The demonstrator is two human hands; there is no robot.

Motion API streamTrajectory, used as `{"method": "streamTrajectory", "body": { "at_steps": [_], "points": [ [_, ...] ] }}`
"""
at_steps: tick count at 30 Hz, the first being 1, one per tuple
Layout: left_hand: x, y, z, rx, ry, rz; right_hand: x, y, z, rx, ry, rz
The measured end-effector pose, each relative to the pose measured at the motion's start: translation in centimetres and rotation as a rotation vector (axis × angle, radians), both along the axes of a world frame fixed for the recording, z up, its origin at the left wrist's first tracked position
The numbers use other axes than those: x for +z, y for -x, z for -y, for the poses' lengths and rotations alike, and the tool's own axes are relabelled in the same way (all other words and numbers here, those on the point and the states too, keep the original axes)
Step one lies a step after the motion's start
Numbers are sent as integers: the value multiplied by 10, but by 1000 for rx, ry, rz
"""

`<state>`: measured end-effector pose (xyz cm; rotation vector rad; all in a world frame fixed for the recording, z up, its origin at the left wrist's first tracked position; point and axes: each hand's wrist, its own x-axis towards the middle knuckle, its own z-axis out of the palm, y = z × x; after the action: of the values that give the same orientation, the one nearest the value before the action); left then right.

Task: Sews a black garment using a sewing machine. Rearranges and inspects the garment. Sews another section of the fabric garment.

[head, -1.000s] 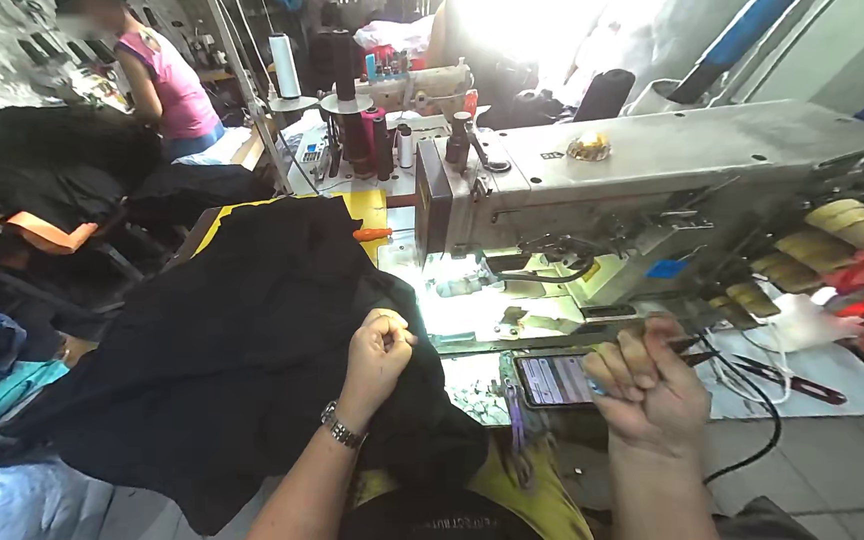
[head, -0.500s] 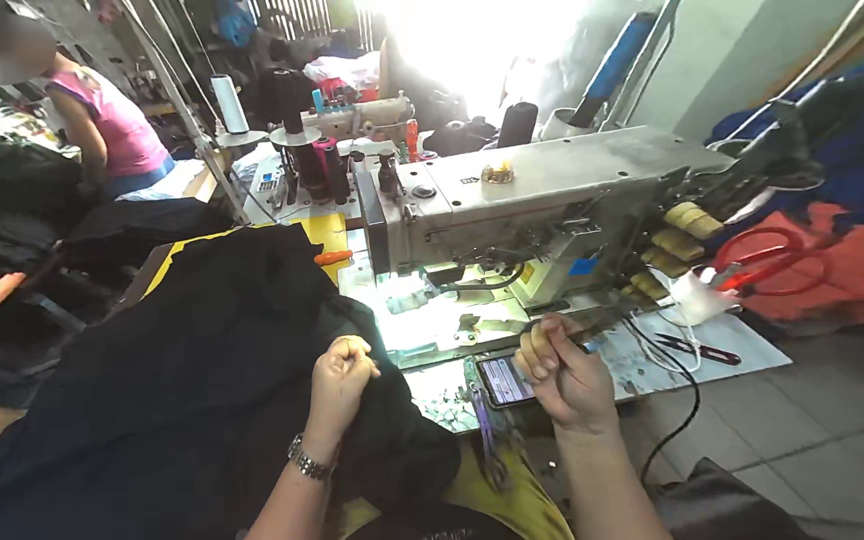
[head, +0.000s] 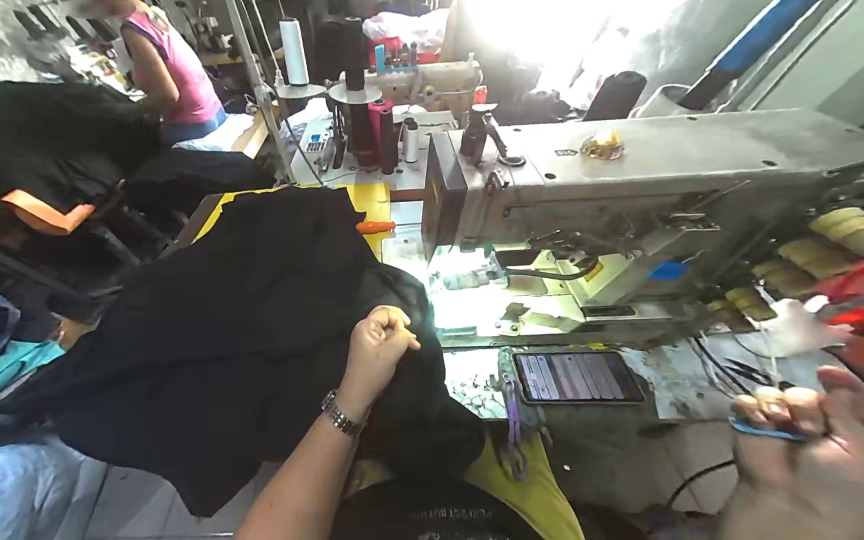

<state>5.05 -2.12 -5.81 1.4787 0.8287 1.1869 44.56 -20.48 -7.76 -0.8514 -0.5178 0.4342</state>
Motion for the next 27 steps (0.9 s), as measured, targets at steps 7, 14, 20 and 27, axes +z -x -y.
{"method": "streamTrajectory", "body": {
  "at_steps": [7, 14, 20, 27],
  "points": [
    [3, -3, 2, 20, -22, -51, -15, -13, 14, -127, 140, -39],
    [2, -2, 1, 23, -20, -52, -36, -29, 23, -298, 66, -410],
    [8, -1, 6, -13, -36, -142, -36, -19, 19, -427, 195, -309],
    [3, -7, 15, -25, -93, -218, 16, 139, -57, 251, 524, 633]
  ]
}}
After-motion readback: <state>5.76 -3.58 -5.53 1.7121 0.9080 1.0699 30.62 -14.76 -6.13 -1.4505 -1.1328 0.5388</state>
